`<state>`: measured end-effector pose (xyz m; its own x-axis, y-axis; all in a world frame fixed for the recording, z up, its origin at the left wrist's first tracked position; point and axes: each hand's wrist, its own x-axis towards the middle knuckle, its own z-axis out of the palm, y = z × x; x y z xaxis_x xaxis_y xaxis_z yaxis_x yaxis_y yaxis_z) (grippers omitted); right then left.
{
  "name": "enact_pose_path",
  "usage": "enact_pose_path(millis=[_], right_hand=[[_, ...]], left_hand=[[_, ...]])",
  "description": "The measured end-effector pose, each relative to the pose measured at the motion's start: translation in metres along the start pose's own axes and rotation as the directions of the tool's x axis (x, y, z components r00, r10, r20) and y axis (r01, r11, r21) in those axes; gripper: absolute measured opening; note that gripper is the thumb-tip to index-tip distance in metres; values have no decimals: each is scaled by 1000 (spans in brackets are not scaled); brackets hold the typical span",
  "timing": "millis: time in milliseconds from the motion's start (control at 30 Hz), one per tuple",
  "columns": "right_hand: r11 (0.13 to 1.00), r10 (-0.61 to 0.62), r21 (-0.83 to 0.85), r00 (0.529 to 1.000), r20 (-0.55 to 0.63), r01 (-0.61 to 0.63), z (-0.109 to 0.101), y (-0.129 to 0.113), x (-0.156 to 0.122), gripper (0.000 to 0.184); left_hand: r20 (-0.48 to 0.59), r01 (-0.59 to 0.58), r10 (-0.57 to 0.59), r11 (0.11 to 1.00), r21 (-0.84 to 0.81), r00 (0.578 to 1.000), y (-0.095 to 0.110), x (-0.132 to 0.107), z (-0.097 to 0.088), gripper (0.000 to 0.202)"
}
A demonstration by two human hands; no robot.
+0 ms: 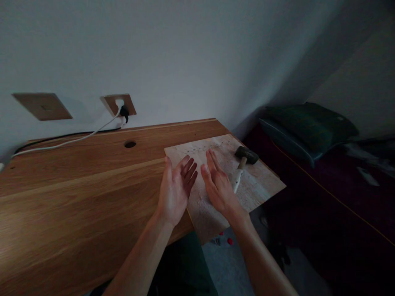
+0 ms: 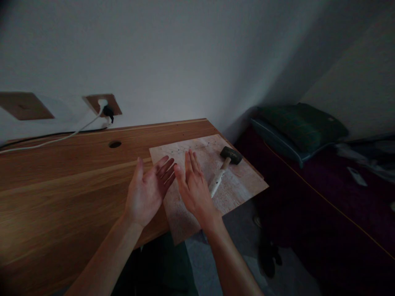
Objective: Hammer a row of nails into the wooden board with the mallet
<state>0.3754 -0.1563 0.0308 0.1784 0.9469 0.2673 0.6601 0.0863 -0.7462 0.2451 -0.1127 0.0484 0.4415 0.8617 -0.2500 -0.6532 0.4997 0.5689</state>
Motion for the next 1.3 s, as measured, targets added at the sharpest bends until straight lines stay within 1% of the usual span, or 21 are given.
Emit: enact_pose_path(millis=[67, 100, 133, 233, 267, 367, 467, 533, 667, 767, 900, 967, 1067, 1133, 1233, 1300], right_hand=[[995, -80, 58, 995, 67, 76, 1, 3, -1, 69], [994, -84, 72, 993, 82, 78, 1, 5, -1, 68], [996, -56, 75, 996, 65, 51, 0, 7, -1, 69], [994, 72, 92, 995, -73, -66, -3, 13, 1, 75], [992, 82, 106, 993, -86, -73, -5, 14, 1, 76], [983, 88, 171, 994, -71, -75, -8, 11, -2, 75], [946, 164, 298, 981, -107, -126, -8, 8, -7, 77], [912, 200, 387, 971, -133, -135, -7, 8, -11, 75], [880, 180, 463, 977, -117, -106, -6, 7, -20, 64], [874, 174, 472, 981, -86, -114, -6, 2, -26, 61], [888, 153, 448, 985, -79, -102, -4, -8, -34, 61], [897, 126, 433, 990, -62, -87, -2, -13, -38, 61], [911, 83, 408, 996, -21, -67, 3, -16, -39, 66], [901, 101, 425, 995, 2, -92, 7, -15, -36, 69], [856, 165, 496, 986, 11, -148, 13, -10, -30, 75], [862, 150, 491, 989, -6, -127, 17, -4, -25, 77]], left_hand=[[11, 7, -7, 1000, 11, 1000, -1, -1, -2, 72], [19, 8, -8, 1000, 12, 1000, -2, -1, -4, 72], [27, 4, -4, 1000, 6, 1000, -2, -1, -5, 72], [47, -1, 2, 999, -35, 999, -3, -1, -10, 70], [56, 6, -3, 999, -43, 998, -4, -1, -12, 70], [70, 26, -24, 999, -33, 997, -4, -2, -15, 71], [69, 34, -32, 999, -20, 997, -3, -3, -17, 69], [50, 39, -38, 999, -19, 998, -3, -3, -16, 65], [-6, 25, -25, 999, -25, 1000, -3, -3, -15, 61], [-5, 17, -17, 1000, -13, 1000, -3, -3, -14, 60], [5, 3, -4, 1000, 9, 1000, -4, -1, -14, 62], [27, -20, 19, 999, 43, 999, -7, 0, -15, 65], [97, -97, 83, 985, 146, 992, -18, -2, -14, 70], [155, -160, 124, 955, 249, 980, -29, -3, -13, 68], [237, -263, 174, 866, 426, 956, -41, 1, -9, 60], [255, -319, 211, 785, 531, 944, -44, 9, -7, 59]])
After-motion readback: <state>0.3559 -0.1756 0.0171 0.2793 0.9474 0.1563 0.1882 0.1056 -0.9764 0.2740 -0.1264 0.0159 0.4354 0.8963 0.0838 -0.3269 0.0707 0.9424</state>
